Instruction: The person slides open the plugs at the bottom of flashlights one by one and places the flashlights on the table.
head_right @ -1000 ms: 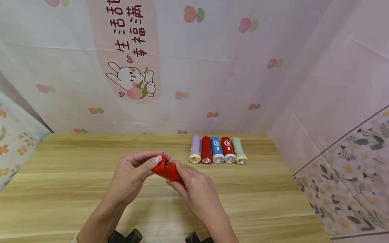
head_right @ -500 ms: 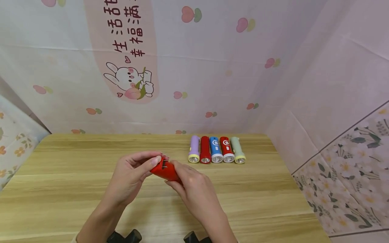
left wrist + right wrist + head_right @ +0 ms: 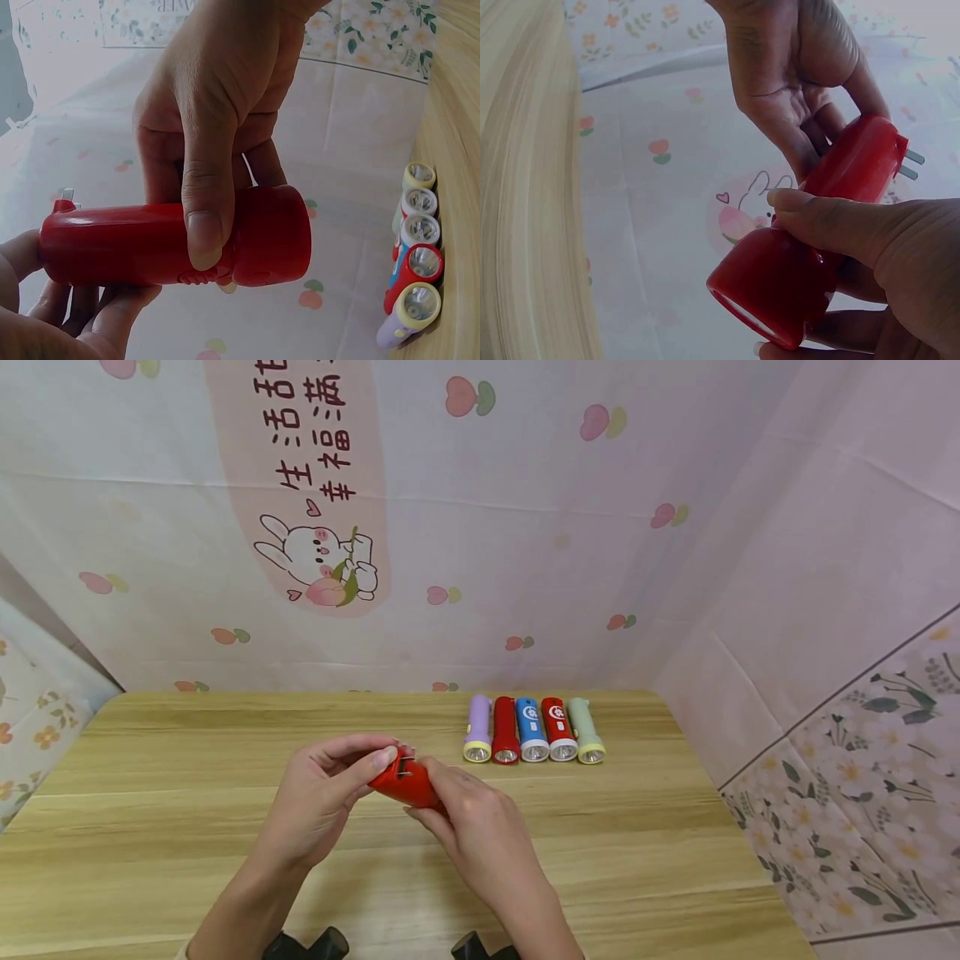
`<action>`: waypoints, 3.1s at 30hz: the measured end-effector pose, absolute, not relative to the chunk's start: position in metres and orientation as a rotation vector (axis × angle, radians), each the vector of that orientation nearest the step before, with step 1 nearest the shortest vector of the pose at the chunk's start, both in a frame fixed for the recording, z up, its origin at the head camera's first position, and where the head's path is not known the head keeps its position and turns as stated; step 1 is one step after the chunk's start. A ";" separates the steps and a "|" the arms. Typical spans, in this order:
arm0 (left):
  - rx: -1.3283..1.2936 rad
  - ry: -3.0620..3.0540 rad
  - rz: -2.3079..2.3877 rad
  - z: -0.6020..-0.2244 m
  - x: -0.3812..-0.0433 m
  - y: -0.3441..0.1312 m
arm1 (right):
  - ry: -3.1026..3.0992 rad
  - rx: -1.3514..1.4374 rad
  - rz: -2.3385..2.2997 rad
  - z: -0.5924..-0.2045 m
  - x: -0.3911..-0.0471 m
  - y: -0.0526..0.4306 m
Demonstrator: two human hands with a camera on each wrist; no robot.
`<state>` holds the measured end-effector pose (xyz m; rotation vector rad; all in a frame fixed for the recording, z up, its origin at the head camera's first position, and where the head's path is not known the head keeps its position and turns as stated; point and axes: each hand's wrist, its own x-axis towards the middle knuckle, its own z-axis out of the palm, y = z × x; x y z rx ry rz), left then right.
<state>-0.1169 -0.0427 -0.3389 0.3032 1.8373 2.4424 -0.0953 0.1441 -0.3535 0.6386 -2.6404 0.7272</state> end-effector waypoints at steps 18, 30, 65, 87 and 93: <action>0.307 1.807 2.481 -0.341 -0.116 -0.042 | -2.632 0.648 0.744 -0.353 -0.095 0.143; 0.285 1.819 2.487 -0.341 -0.115 -0.041 | -2.632 0.651 0.764 -0.353 -0.094 0.142; 0.538 1.922 2.249 -0.344 -0.113 -0.050 | -2.625 0.632 0.918 -0.357 -0.095 0.140; 0.162 2.574 1.834 -0.369 -0.119 -0.066 | -2.817 0.324 1.514 -0.392 -0.090 0.105; 0.122 2.642 1.597 -0.377 -0.125 -0.077 | -2.827 0.288 1.632 -0.406 -0.092 0.091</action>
